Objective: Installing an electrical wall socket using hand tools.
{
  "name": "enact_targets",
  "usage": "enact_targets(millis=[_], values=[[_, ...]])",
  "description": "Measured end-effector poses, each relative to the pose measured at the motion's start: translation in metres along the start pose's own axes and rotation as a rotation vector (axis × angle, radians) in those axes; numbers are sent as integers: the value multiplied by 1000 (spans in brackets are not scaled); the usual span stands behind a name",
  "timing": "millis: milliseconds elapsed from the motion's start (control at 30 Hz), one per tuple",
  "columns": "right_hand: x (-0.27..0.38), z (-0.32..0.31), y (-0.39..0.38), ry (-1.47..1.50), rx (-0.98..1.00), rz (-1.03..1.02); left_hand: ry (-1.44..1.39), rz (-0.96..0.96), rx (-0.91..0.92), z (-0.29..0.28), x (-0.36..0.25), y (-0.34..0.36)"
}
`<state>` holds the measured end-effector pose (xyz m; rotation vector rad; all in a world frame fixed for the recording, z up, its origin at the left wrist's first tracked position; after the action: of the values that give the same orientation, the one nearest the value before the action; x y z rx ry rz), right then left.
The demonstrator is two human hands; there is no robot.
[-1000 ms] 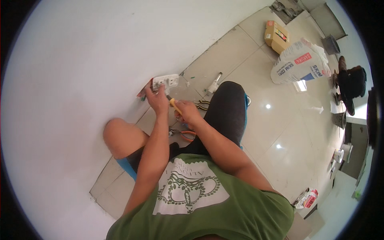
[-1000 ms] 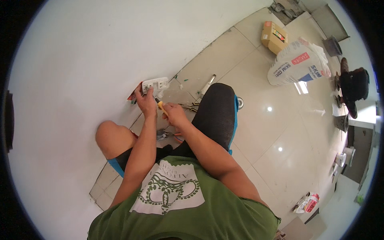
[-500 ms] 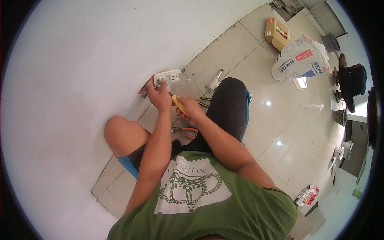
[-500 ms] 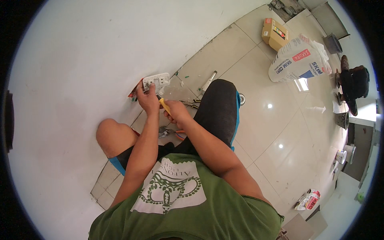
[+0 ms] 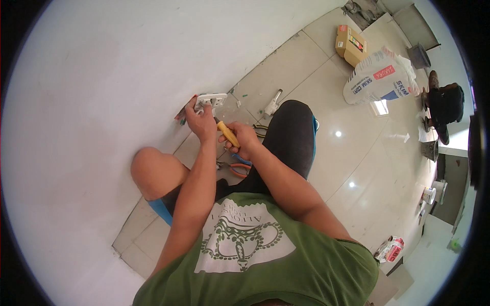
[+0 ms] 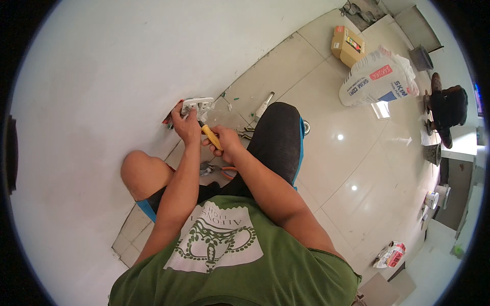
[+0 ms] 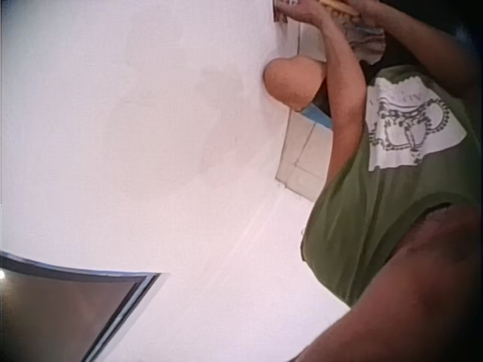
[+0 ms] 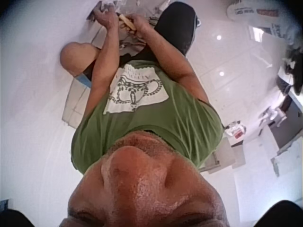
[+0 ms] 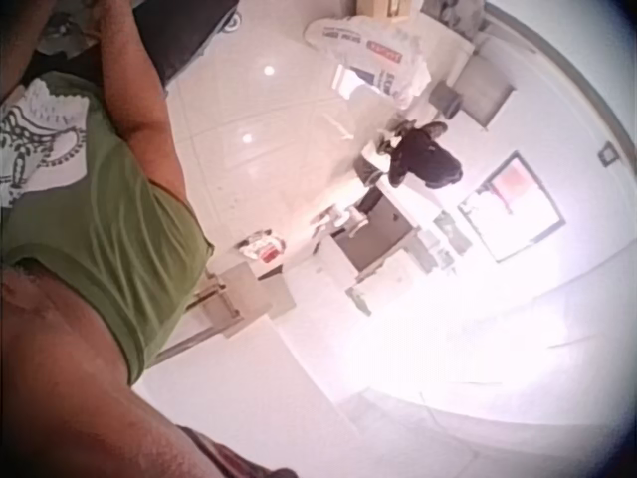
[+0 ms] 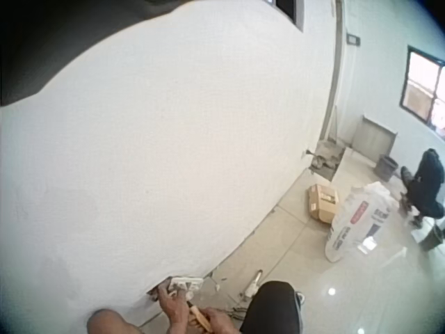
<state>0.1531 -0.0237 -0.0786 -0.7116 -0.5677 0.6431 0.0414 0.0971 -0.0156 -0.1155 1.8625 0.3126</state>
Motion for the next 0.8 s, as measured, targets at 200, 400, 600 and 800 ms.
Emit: enact_targets(millis=[200, 400, 600, 800], values=[[48, 14, -38, -998, -600, -847, 12, -2, -14, 0, 0, 4], [29, 8, -18, -362, -318, -375, 56, -15, -34, -7, 12, 8], [15, 7, -4, -454, -255, -240, -106, 15, -30, 4, 16, 7], [52, 19, -45, -965, -661, -683, -219, 34, -90, 5, 6, 1]])
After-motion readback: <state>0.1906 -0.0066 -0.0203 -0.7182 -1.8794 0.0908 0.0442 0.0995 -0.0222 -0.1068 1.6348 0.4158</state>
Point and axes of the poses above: each hand's wrist, its own y-axis towards the middle knuckle, its own z-axis out of the palm, x = y × z, the point moved 10 cm from there along y, towards the middle knuckle, and after that the axes turned 7 degrees about z, right-handed, at the moved point
